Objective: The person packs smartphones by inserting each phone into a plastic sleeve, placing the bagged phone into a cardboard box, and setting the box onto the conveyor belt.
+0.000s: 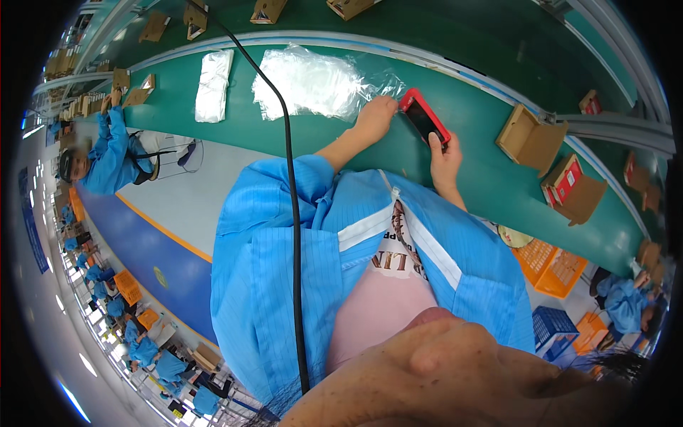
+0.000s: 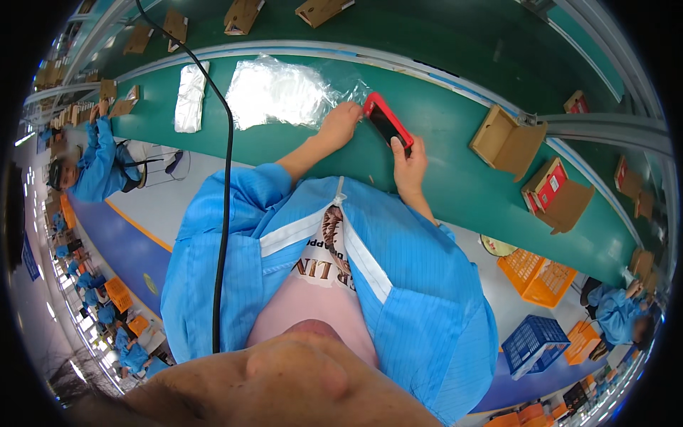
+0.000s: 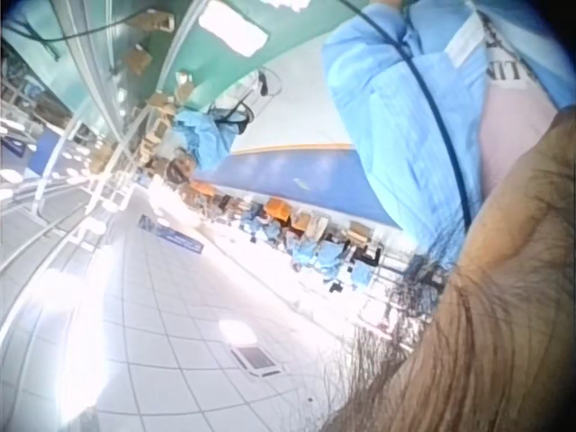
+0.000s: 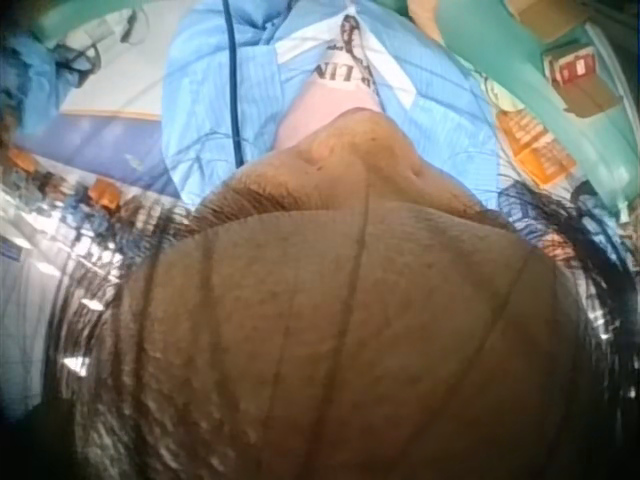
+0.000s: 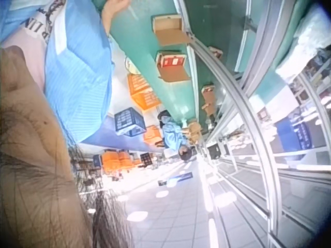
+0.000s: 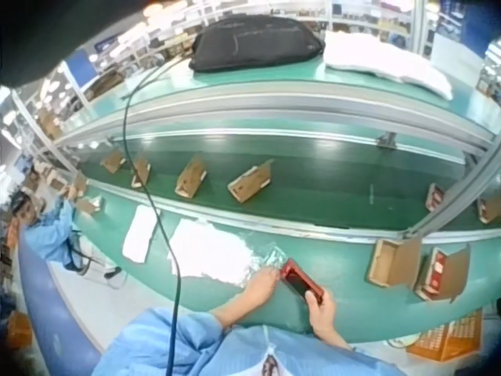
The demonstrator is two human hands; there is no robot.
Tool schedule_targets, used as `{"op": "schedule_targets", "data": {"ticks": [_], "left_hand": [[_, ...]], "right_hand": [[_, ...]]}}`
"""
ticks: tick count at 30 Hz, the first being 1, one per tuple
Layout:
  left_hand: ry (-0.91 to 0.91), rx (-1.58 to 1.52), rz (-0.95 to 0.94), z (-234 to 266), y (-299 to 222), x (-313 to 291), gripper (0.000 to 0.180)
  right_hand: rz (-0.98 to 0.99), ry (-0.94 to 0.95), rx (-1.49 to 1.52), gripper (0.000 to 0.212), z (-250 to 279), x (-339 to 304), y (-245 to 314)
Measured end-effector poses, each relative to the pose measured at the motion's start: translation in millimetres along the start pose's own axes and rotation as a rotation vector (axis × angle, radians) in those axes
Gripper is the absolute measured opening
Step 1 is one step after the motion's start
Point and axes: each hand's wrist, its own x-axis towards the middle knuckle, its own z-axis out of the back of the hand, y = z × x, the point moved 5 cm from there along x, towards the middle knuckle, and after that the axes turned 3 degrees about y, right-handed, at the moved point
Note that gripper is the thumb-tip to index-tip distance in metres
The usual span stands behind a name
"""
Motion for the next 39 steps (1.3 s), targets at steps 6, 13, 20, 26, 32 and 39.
{"op": "schedule_targets", "data": {"ticks": [6,13,20,26,32,39], "left_hand": [[-0.022,-0.236,0.343,5,34,9,0.011],[-0.348,-0.113,0.193,45,-8,-2,0.008],[-0.320,-0.107,0.004,63,-53,-7,0.012],[-0.435,-0.204,0.060,84,-67,-2,0.011],[-0.004,-0.112,-0.335,76,-135,5,0.019],[0.049,-0.541,0.420,69,-91,-16,0.019]], "right_hand": [[0.308,0.197,-0.406,0.025,-13,1,24],[0.247,0.227,-0.469,0.024,-20,10,44],[-0.627,0.260,0.722,0.029,-46,3,18],[-0.380,0.457,0.444,0.054,-35,-2,35],[-0.831,0.513,1.045,0.053,-31,9,49],[-0.660,0.291,0.704,0.028,-15,14,14]]}}
